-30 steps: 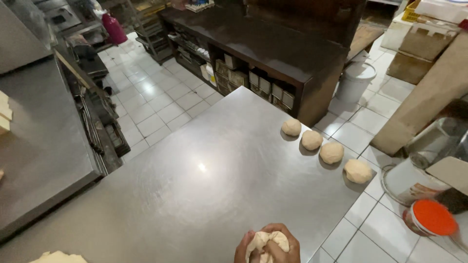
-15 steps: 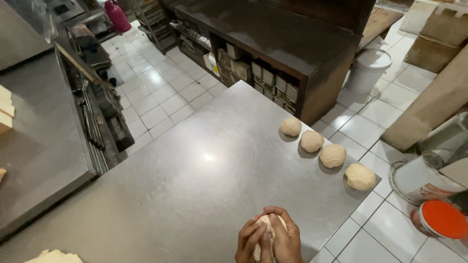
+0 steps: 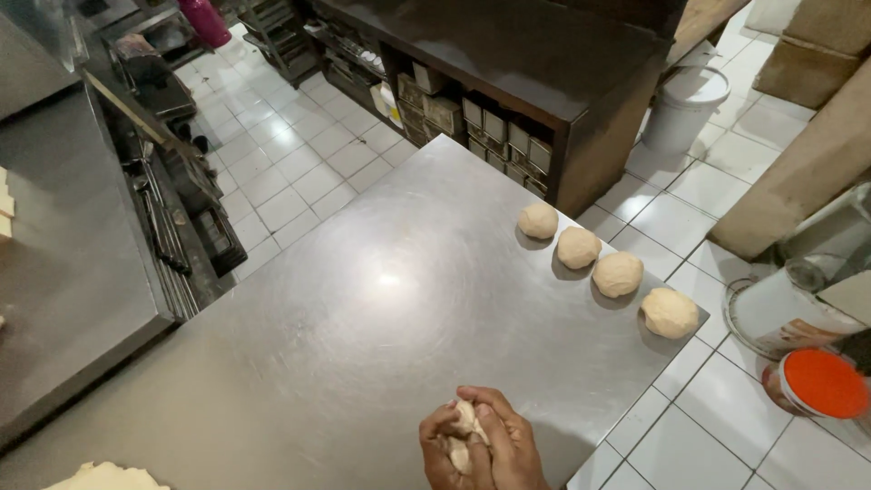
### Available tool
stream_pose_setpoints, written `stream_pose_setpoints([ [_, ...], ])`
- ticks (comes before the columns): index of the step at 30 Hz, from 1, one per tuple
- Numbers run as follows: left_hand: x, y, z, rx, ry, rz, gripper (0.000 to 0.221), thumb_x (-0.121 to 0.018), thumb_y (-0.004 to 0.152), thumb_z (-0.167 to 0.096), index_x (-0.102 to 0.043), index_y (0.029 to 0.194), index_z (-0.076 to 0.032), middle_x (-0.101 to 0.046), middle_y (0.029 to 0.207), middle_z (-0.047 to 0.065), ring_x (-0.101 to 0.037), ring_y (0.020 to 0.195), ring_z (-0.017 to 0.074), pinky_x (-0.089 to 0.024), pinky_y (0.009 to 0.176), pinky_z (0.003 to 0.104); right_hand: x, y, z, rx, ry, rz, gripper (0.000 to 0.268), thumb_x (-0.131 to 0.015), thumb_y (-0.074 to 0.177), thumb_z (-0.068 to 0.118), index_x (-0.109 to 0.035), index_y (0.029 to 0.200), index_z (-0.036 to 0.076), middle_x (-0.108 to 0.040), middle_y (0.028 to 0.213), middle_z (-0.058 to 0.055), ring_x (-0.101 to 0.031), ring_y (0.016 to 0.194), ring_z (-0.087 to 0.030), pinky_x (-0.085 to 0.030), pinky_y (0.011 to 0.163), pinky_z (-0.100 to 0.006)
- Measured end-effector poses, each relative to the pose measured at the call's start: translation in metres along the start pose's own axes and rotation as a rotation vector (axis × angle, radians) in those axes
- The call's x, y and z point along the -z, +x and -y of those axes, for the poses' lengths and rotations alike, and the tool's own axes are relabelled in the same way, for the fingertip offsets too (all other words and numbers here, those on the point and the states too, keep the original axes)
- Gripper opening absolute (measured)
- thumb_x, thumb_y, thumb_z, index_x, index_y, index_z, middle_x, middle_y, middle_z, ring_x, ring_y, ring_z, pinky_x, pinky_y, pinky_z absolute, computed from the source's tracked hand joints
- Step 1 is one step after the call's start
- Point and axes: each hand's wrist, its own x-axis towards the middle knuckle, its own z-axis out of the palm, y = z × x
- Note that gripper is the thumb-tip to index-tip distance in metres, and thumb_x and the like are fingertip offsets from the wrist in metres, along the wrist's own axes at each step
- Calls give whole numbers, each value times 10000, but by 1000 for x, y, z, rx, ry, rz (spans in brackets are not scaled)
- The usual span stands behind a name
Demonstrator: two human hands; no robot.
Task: Scaling and shaping bread dough into uniform portions using a bench scraper and a digital scale.
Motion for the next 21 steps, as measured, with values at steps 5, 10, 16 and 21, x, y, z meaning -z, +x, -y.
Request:
stream_pose_setpoints([
  [5, -31, 28, -125, 133, -45, 74, 634, -502, 1005, -215, -269, 1571, -49, -424, 1516, 161, -519, 1347, 298, -459, 1062, 397, -13, -24, 37, 276, -326, 200, 603, -312, 1117, 418, -603, 1397, -29, -552, 1459, -207, -553, 1373, -326, -435, 1157, -442],
  [10, -15, 20, -79, 49, 259, 202, 384, -561, 1055, -193, -629, 1375, 9, -626, 1383, 181, -661, 1265, 291, -545, 1059, 408, -21, -38, 69, 332, -485, 342, 1057, -139, 929, 848, -15, 1682, 116, -80, 1777, -167, -43, 1653, -380, -112, 1292, -567],
  [16, -23, 21, -90, 129, 61, 309, 503, -572, 1008, -335, -551, 1387, -4, -528, 1467, 171, -578, 1309, 280, -484, 1084, 402, -14, -44, 74, 378, -922, 202, 1124, -43, 857, 918, -1, 1672, 146, -137, 1779, -162, 56, 1646, -422, 47, 1281, -605],
  [21, -38, 15, -92, 184, -15, 288, 542, -551, 1021, -410, -579, 1354, 17, -614, 1287, 145, -584, 1123, 231, -493, 945, 348, -6, -59, 98, 388, -752, 295, 1112, -154, 906, 883, 109, 1662, 111, -25, 1789, -207, 32, 1658, -404, -34, 1292, -596],
])
